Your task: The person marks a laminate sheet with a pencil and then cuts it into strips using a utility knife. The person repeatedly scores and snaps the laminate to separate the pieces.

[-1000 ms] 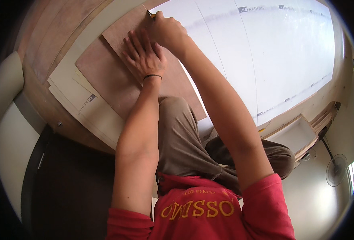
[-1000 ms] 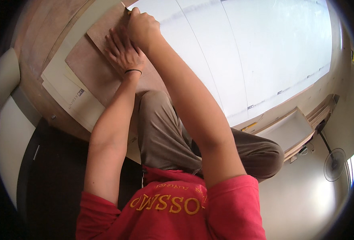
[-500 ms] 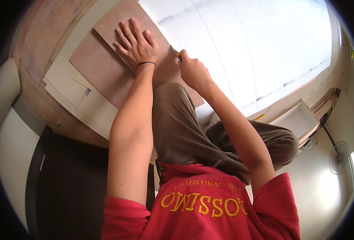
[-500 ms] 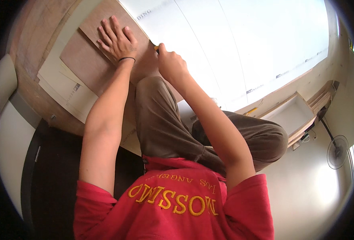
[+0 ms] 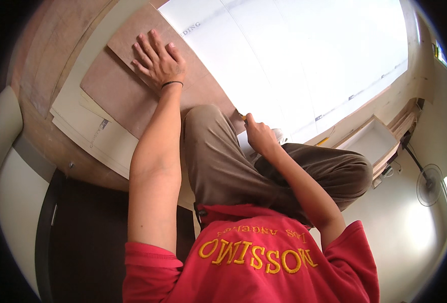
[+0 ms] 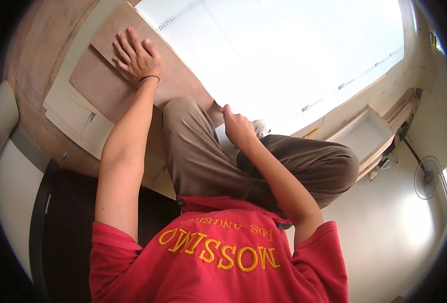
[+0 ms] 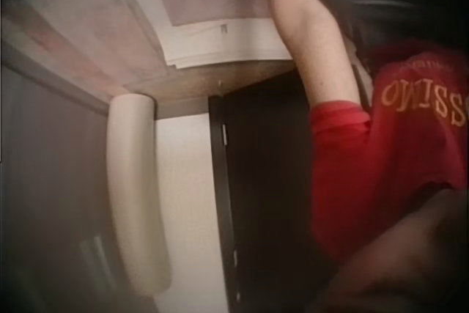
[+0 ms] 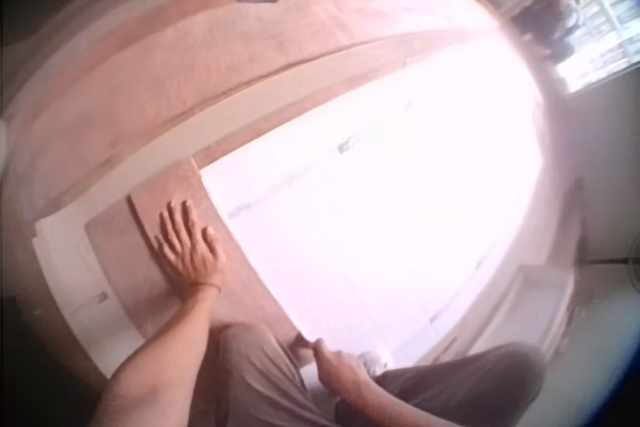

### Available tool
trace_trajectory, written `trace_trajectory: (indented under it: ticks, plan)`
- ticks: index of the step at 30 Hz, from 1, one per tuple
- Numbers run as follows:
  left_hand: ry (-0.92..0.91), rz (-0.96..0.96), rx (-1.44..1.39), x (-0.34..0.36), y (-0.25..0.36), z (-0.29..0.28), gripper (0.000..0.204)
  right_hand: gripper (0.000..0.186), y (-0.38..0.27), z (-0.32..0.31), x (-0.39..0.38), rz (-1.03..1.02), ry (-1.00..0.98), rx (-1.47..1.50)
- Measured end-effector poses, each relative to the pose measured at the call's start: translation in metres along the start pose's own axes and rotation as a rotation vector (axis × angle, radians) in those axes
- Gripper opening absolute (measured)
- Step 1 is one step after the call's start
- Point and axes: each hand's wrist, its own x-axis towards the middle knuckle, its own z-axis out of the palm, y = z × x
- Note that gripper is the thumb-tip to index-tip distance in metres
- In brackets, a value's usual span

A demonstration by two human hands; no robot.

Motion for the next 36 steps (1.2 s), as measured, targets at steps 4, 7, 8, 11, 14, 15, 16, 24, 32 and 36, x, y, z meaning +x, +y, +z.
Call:
trace_trajectory:
  ticks: [4, 7, 8, 11, 14, 15, 16, 24, 32, 36]
  plan:
    - [0.022, 0.006, 0.043, -0.002, -0.004, 0.001, 0.061, 0.023, -0.012, -0.021, -0.007, 0.028, 0.026, 0.019]
    - [-0.004, 0.011, 0.117, -0.001, -0.006, -0.004, 0.062, 0.025, -0.051, -0.058, 0.001, -0.012, 0.129, 0.087]
    - [-0.003, -0.008, 0.071, 0.000, -0.005, -0.006, 0.062, 0.026, -0.067, -0.069, 0.014, -0.039, 0.169, 0.110]
    - [0.026, 0.006, 0.107, 0.001, -0.004, -0.001, 0.061, 0.024, -0.112, -0.099, 0.074, -0.176, 0.310, 0.148]
    - [0.002, -0.009, 0.124, 0.003, 0.001, -0.003, 0.060, 0.023, -0.150, -0.121, 0.138, -0.374, 0.448, 0.202]
    - [-0.011, -0.011, 0.144, 0.002, 0.001, -0.003, 0.060, 0.023, -0.161, -0.126, 0.154, -0.417, 0.486, 0.228]
    - [-0.039, -0.014, 0.174, 0.003, 0.001, -0.005, 0.061, 0.024, -0.172, -0.132, 0.164, -0.400, 0.477, 0.239]
    - [-0.068, -0.031, 0.243, 0.004, 0.003, -0.012, 0.065, 0.029, -0.207, -0.143, 0.202, -0.397, 0.410, 0.149]
    - [-0.056, -0.022, 0.176, 0.000, -0.001, -0.005, 0.065, 0.029, -0.221, -0.146, 0.209, -0.341, 0.432, 0.065]
    - [-0.050, -0.014, 0.134, -0.003, -0.006, -0.003, 0.064, 0.031, -0.219, -0.136, 0.207, -0.290, 0.404, 0.083]
